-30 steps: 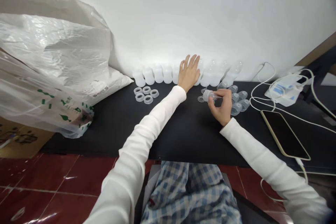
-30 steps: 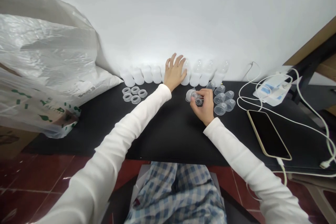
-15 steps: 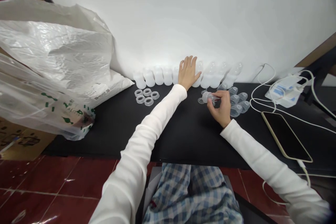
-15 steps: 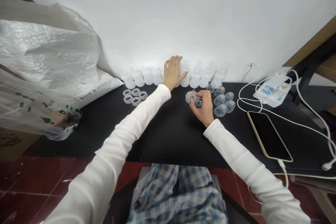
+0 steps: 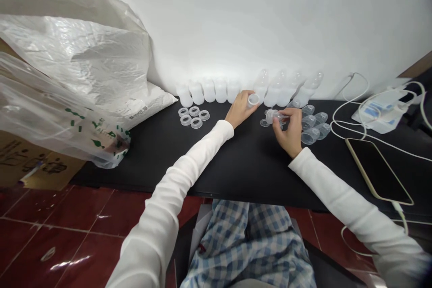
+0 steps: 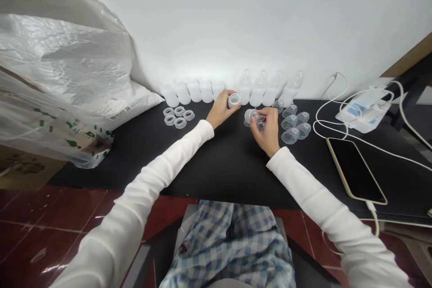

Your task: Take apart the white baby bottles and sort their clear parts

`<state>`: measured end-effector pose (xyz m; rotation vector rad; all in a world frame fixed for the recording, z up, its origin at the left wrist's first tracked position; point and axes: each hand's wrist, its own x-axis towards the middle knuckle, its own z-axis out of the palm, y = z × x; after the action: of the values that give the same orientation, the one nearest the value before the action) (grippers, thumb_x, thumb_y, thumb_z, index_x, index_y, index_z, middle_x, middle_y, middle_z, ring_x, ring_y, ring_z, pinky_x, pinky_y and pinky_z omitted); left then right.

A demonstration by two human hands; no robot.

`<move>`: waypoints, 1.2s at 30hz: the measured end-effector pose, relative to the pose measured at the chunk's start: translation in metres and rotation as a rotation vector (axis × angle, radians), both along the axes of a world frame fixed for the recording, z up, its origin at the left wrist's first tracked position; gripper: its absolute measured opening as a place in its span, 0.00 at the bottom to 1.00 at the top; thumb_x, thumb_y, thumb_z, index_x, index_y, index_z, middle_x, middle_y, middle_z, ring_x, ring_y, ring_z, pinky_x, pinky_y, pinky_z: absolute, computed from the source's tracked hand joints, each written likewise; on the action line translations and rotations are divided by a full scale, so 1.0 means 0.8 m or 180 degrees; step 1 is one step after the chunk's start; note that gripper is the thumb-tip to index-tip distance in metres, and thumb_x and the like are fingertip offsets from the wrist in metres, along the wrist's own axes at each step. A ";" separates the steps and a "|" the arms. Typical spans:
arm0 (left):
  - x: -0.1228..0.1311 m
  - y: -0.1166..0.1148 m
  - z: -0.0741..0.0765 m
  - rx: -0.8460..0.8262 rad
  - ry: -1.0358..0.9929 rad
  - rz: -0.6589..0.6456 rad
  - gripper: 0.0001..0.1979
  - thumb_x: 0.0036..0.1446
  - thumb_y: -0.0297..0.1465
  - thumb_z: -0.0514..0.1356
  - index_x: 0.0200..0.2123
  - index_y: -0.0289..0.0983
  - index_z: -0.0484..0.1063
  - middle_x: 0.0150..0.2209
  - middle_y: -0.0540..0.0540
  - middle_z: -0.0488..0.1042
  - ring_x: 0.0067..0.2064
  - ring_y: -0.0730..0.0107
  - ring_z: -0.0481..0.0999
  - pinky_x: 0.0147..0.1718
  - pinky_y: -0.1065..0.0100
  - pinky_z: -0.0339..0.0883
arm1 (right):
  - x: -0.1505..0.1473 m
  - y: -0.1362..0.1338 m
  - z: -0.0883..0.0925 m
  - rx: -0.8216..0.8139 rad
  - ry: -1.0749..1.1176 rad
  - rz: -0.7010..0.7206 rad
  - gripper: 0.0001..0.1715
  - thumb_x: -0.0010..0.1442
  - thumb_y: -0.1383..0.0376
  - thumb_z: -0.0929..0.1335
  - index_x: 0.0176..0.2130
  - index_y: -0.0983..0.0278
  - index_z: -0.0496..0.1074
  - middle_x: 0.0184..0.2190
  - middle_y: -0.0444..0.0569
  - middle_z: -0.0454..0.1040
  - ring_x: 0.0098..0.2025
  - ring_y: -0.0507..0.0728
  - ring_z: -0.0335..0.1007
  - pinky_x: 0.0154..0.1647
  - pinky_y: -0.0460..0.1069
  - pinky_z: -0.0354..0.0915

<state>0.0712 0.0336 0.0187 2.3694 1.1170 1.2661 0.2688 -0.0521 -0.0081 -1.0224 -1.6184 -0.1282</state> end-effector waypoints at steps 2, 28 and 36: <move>-0.010 -0.015 -0.001 0.0061 -0.0015 0.0059 0.17 0.67 0.36 0.64 0.56 0.38 0.71 0.55 0.36 0.78 0.59 0.54 0.77 0.63 0.55 0.68 | 0.000 0.001 -0.001 -0.0002 -0.0018 0.0005 0.14 0.69 0.54 0.68 0.47 0.60 0.69 0.44 0.55 0.72 0.45 0.61 0.71 0.38 0.57 0.73; -0.032 -0.080 -0.030 -0.0807 0.0411 -0.0074 0.29 0.56 0.39 0.73 0.57 0.41 0.67 0.54 0.40 0.76 0.53 0.52 0.79 0.51 0.56 0.74 | -0.020 0.000 0.001 -0.0630 0.0895 0.0638 0.25 0.70 0.41 0.66 0.51 0.56 0.68 0.49 0.54 0.76 0.47 0.59 0.78 0.45 0.56 0.77; -0.058 -0.078 -0.037 -0.0384 -0.0001 0.0043 0.34 0.50 0.37 0.78 0.58 0.40 0.70 0.51 0.42 0.74 0.54 0.58 0.78 0.59 0.56 0.73 | -0.023 -0.004 0.009 -0.0811 0.0543 0.1024 0.21 0.70 0.45 0.69 0.50 0.57 0.71 0.50 0.51 0.78 0.49 0.59 0.78 0.46 0.55 0.77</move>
<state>0.0246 -0.0287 -0.0108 2.2773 1.1766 1.1684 0.2501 -0.0555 -0.0012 -0.9206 -1.6456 0.3807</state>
